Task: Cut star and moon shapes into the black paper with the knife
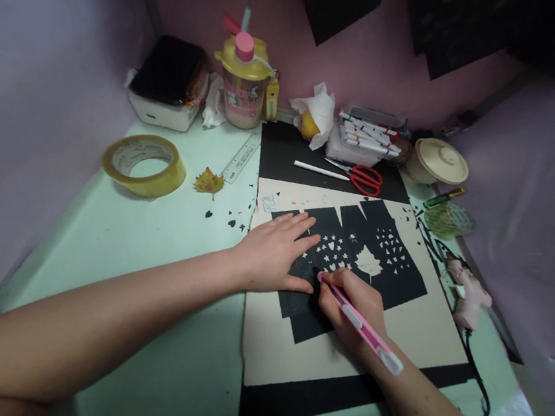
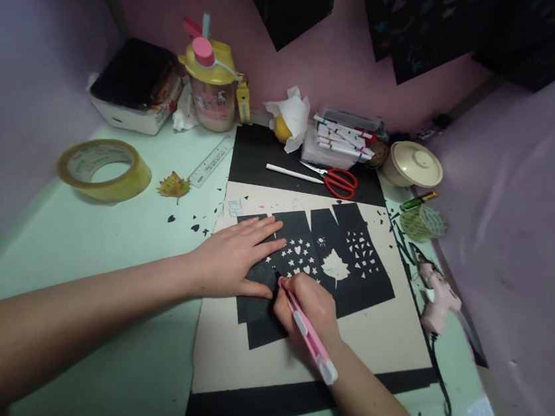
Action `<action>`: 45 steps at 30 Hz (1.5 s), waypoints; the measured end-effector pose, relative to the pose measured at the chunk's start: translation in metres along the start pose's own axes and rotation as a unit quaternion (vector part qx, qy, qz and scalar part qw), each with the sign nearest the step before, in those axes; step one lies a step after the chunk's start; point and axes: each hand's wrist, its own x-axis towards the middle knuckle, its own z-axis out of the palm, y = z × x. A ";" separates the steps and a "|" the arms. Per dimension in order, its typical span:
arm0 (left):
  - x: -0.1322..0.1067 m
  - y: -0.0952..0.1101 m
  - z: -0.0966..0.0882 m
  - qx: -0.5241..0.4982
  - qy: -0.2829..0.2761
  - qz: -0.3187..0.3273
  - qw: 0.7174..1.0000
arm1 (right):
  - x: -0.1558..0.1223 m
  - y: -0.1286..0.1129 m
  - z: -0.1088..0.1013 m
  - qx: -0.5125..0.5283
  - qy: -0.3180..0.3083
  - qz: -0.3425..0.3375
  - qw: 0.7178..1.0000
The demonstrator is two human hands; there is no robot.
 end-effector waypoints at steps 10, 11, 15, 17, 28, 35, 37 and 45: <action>0.000 0.000 -0.001 0.003 -0.004 -0.003 1.000 | -0.001 -0.002 -0.002 0.041 0.019 0.066 0.997; 0.000 0.000 -0.001 0.002 -0.004 -0.003 1.000 | -0.001 -0.002 -0.001 0.043 0.026 0.078 0.996; 0.000 0.001 -0.001 0.004 -0.005 -0.004 1.000 | -0.001 0.000 0.000 0.039 0.028 0.098 0.994; 0.000 0.001 -0.001 0.002 -0.006 -0.002 1.000 | 0.000 -0.001 0.000 0.039 0.025 0.099 0.994; 0.000 -0.001 0.001 -0.009 0.001 -0.001 1.000 | 0.001 -0.003 -0.002 0.028 0.003 0.053 0.998; 0.001 0.000 -0.001 -0.004 -0.007 -0.002 1.000 | 0.001 -0.003 -0.001 0.015 0.001 0.028 0.999; 0.001 0.000 -0.001 -0.006 -0.005 0.000 1.000 | 0.002 -0.003 -0.002 0.024 -0.003 0.031 0.999; 0.000 -0.001 0.001 -0.010 0.000 0.000 1.000 | 0.000 -0.002 -0.002 0.048 0.015 0.086 0.995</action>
